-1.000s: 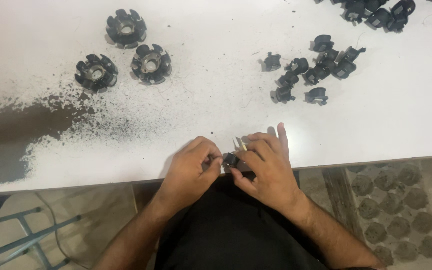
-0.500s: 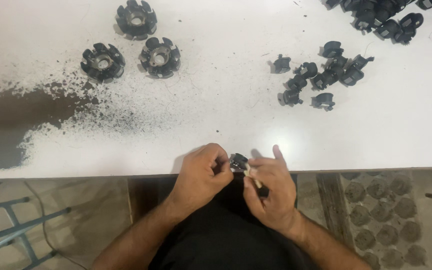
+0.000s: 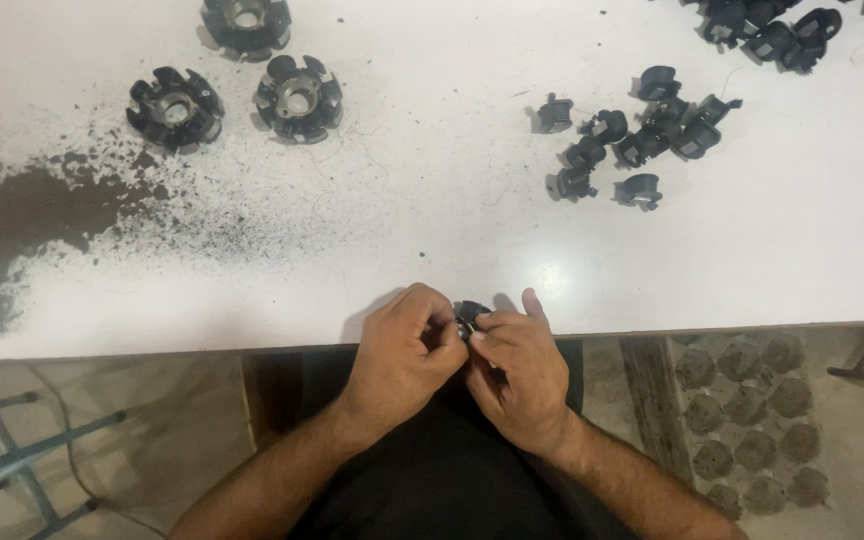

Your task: The person sits at a white workbench and assembles small black plastic components one at a time, holding each piece and using a small hand tool to press or fit parts together, then sets the finished piece on the table. Finished pieces accumulate in a pile, and at the end the person reaches toward a large pile of components next to a tray.

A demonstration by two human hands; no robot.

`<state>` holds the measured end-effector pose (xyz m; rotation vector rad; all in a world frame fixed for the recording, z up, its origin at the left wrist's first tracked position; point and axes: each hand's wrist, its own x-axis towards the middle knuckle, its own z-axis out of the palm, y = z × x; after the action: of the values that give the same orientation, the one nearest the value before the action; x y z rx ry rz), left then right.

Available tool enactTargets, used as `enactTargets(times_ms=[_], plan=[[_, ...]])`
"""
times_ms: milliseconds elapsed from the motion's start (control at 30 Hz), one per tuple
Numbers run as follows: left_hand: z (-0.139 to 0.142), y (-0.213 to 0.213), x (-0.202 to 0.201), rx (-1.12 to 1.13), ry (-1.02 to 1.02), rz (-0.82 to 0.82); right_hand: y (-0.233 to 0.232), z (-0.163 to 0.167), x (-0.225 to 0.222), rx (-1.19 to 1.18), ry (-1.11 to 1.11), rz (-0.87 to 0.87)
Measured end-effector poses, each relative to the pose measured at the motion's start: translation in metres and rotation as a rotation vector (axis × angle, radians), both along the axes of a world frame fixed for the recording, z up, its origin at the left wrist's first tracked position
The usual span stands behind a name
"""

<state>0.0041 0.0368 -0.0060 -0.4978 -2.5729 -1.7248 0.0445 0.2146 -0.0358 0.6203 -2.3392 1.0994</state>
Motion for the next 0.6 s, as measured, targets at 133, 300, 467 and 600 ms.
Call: enactTargets(times_ms=[133, 300, 467, 600], plan=[[0.031, 0.027, -0.038, -0.058, -0.146, -0.137, 0.031, 0.012, -0.034, 0.062, 0.072, -0.196], [0.055, 0.0, -0.084, 0.008, 0.208, 0.058, 0.101, 0.054, -0.07, 0.135, 0.187, -0.308], [0.005, -0.025, -0.059, -0.262, 0.268, 0.067, 0.075, 0.05, -0.12, 0.691, 0.13, -0.038], [0.015, -0.012, -0.044, -0.452, 0.212, 0.022, 0.074, 0.046, -0.192, 0.821, 0.114, -0.122]])
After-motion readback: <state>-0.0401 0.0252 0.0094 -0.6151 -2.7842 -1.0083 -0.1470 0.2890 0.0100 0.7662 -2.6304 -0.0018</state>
